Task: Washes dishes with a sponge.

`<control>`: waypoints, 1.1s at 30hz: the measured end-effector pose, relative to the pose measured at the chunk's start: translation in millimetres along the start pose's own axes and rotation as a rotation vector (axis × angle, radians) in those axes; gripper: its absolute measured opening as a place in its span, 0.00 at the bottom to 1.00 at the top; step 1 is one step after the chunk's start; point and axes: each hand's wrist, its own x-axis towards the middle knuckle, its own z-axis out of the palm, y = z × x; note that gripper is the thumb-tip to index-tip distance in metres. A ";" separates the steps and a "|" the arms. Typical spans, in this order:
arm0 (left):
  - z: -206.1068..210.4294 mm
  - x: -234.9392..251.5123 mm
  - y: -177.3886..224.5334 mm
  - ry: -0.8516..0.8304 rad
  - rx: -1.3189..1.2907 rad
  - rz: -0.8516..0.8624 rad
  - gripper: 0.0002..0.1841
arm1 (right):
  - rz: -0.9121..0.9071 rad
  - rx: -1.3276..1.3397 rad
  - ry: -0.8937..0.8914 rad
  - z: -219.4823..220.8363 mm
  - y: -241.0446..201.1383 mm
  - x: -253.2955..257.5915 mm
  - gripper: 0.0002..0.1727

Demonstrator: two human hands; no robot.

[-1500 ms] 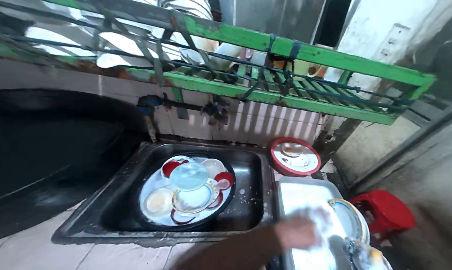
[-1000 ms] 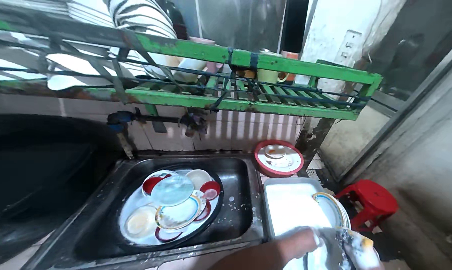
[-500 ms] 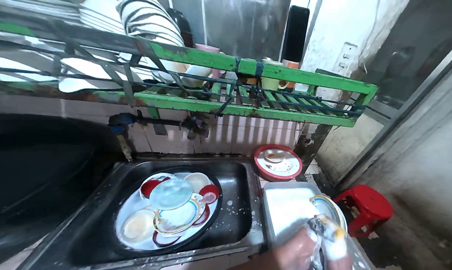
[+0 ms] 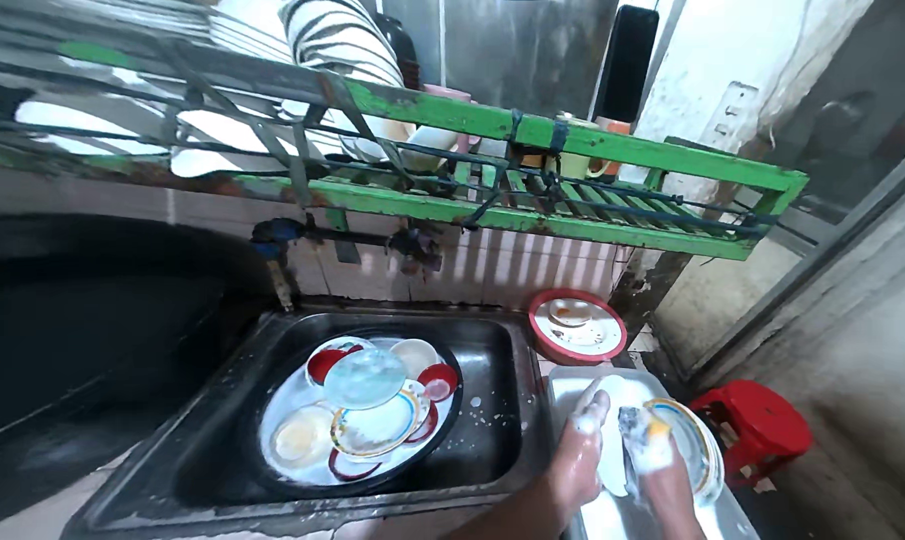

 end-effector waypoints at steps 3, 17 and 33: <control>9.2 -7.4 -18.9 -0.024 -0.026 0.005 0.24 | -0.102 0.214 0.067 5.2 -17.1 -17.7 0.35; -1.7 12.2 4.4 0.123 -0.402 -0.373 0.21 | 0.015 1.181 -0.049 -85.0 22.0 19.5 0.30; 17.7 -39.8 -32.5 -0.472 0.223 -0.309 0.32 | 0.141 0.089 0.113 -72.8 3.0 5.7 0.27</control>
